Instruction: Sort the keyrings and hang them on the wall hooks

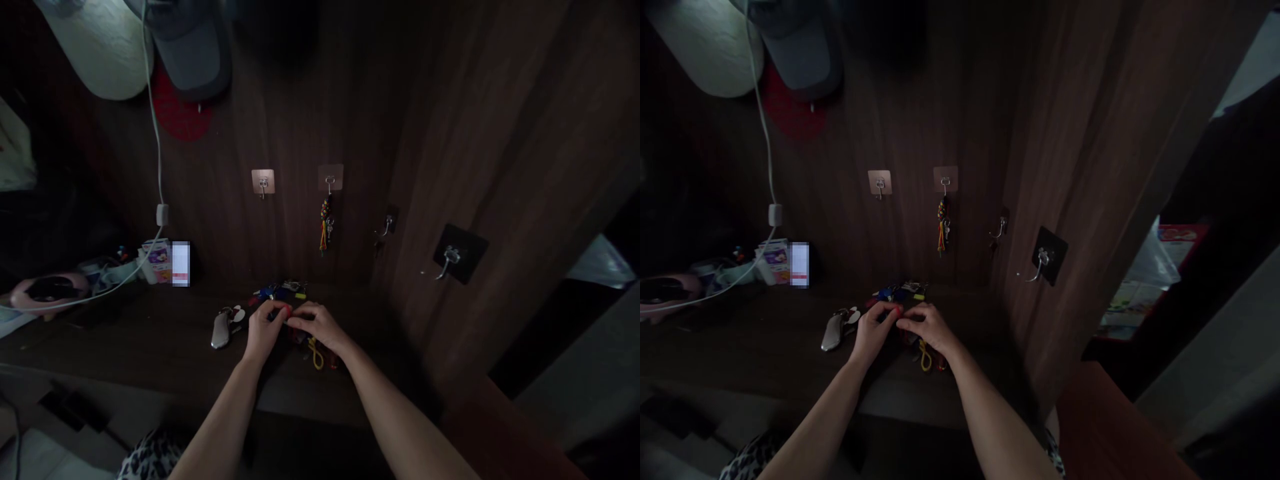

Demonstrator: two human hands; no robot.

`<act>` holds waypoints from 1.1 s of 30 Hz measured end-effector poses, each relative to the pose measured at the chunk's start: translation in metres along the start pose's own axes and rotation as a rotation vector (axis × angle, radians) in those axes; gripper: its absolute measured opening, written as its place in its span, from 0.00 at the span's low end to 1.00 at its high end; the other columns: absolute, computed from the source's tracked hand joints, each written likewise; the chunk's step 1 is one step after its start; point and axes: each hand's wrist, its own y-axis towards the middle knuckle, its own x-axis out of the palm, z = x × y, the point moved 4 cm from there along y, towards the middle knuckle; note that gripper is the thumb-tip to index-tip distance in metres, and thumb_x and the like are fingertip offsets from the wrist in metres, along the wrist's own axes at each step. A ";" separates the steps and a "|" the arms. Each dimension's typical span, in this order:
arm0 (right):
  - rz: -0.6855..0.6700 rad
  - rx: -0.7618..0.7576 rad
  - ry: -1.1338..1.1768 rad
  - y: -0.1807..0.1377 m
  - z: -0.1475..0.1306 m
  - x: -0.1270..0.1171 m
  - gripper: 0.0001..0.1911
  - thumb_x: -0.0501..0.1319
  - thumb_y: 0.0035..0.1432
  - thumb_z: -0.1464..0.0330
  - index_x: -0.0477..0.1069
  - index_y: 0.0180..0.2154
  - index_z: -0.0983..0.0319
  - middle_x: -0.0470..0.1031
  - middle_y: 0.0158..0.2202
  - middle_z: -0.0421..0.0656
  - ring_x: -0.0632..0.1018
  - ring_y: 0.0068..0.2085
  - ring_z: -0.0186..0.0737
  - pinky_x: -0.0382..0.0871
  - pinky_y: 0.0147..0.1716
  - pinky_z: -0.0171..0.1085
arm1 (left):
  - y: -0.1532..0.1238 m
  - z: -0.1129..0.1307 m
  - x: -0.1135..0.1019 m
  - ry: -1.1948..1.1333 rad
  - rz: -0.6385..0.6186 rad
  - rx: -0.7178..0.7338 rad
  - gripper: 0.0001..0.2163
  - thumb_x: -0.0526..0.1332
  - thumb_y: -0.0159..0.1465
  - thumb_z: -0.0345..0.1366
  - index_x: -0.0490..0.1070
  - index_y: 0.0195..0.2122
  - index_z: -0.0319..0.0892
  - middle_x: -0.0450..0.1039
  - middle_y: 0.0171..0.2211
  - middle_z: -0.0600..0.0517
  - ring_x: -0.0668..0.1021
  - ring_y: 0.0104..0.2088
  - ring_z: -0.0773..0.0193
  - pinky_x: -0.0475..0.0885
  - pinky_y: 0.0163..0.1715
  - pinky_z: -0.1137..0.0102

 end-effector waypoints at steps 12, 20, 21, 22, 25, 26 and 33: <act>-0.096 0.210 0.507 -0.004 0.003 0.013 0.18 0.65 0.42 0.55 0.71 0.29 0.63 0.74 0.22 0.38 0.71 0.23 0.32 0.61 0.24 0.32 | 0.002 -0.006 -0.003 0.003 0.058 -0.010 0.10 0.57 0.57 0.42 0.73 0.29 0.42 0.76 0.29 0.53 0.76 0.33 0.64 0.68 0.36 0.72; 0.191 0.120 0.622 0.009 -0.006 -0.023 0.14 0.65 0.42 0.59 0.69 0.28 0.62 0.73 0.20 0.38 0.72 0.22 0.31 0.61 0.22 0.31 | 0.004 -0.009 0.000 0.075 0.019 -0.055 0.13 0.55 0.58 0.46 0.73 0.32 0.43 0.77 0.31 0.53 0.76 0.35 0.62 0.67 0.37 0.71; 0.253 0.108 0.625 0.013 -0.009 -0.031 0.14 0.65 0.42 0.60 0.69 0.28 0.62 0.73 0.20 0.38 0.71 0.21 0.31 0.60 0.21 0.30 | 0.004 -0.009 0.001 0.086 0.000 -0.052 0.13 0.54 0.58 0.46 0.73 0.32 0.43 0.77 0.31 0.53 0.76 0.35 0.62 0.67 0.37 0.71; 0.320 0.080 0.625 0.018 -0.013 -0.039 0.13 0.65 0.42 0.60 0.69 0.28 0.62 0.74 0.20 0.38 0.70 0.20 0.30 0.59 0.20 0.30 | 0.004 -0.009 0.003 0.097 -0.025 -0.044 0.13 0.54 0.59 0.45 0.72 0.33 0.43 0.77 0.32 0.53 0.76 0.35 0.62 0.67 0.36 0.71; 0.506 -0.020 0.630 0.035 -0.029 -0.064 0.11 0.65 0.43 0.62 0.68 0.27 0.62 0.73 0.20 0.37 0.67 0.18 0.26 0.56 0.17 0.28 | 0.002 -0.008 0.009 0.125 -0.128 0.000 0.11 0.54 0.59 0.42 0.72 0.33 0.44 0.76 0.33 0.54 0.76 0.35 0.63 0.67 0.37 0.72; 0.558 -0.050 0.635 0.041 -0.035 -0.071 0.10 0.64 0.43 0.63 0.68 0.27 0.62 0.73 0.20 0.37 0.66 0.17 0.25 0.56 0.17 0.28 | 0.002 -0.008 0.011 0.131 -0.160 0.014 0.10 0.53 0.59 0.42 0.72 0.32 0.44 0.76 0.33 0.54 0.76 0.36 0.63 0.67 0.37 0.72; 0.656 -0.095 0.625 0.086 -0.065 -0.104 0.08 0.64 0.44 0.66 0.67 0.26 0.62 0.73 0.19 0.36 0.63 0.15 0.24 0.57 0.16 0.28 | 0.001 -0.008 0.013 0.167 -0.221 0.031 0.11 0.52 0.60 0.41 0.72 0.32 0.45 0.76 0.33 0.53 0.76 0.36 0.62 0.67 0.36 0.72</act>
